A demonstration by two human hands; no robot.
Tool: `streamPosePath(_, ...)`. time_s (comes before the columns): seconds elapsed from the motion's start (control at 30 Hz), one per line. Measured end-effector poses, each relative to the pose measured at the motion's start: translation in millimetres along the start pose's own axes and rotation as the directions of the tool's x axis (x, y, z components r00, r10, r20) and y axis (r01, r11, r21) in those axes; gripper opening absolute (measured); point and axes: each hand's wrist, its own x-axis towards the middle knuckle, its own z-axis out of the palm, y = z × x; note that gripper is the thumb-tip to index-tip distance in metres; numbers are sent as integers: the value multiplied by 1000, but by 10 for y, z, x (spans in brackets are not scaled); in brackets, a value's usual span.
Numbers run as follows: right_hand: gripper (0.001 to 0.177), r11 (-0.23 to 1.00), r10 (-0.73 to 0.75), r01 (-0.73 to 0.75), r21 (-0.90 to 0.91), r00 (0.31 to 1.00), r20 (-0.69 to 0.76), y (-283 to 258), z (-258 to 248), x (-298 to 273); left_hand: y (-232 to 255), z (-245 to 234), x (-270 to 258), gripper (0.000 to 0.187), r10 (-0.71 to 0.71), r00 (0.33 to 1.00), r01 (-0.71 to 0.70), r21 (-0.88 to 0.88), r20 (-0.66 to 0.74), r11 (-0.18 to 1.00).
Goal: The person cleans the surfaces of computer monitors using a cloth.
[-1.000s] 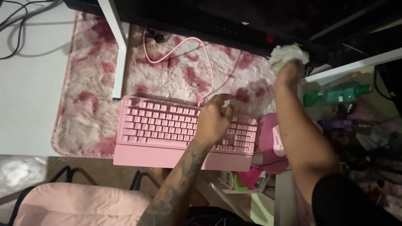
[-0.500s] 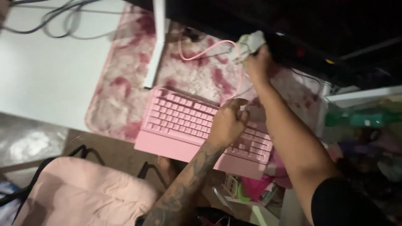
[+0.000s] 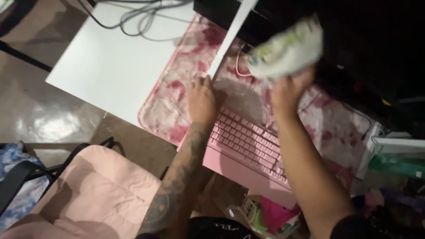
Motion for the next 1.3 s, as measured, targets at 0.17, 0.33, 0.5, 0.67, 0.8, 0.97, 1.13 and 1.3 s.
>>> streamPosePath(0.17,52,997,-46,44,66,998,38,-78,974,702,-502,186,112,17,-91,992,77,151,90,986)
streamPosePath(0.33,42,739,-195,290,-608,956,219,474,1240,567,-752,255,99,12,-221,949,189,153,226,970)
streamPosePath(0.5,26,871,-130,259,-417,941,314,297,1392,157,-640,38,188,22,-107,979,106,16,176,994)
streamPosePath(0.67,28,508,316,163,-846,878,359,772,1355,-317,-758,142,156,19,-100,979,114,-74,175,991)
streamPosePath(0.8,15,273,212,565,-778,754,622,745,1365,-603,-793,230,141,13,-118,976,133,-73,181,988)
streamPosePath(0.97,18,468,362,504,-726,640,678,13,1173,-455,-611,9,268,30,-222,953,241,-70,205,968)
streamPosePath(1.13,37,661,666,-105,-743,538,517,-700,851,-58,-190,-306,403,63,-6,995,36,-301,99,953)
streamPosePath(1.3,64,861,316,-475,179,778,543,-652,360,-121,292,-87,405,24,-37,985,126,-545,171,829)
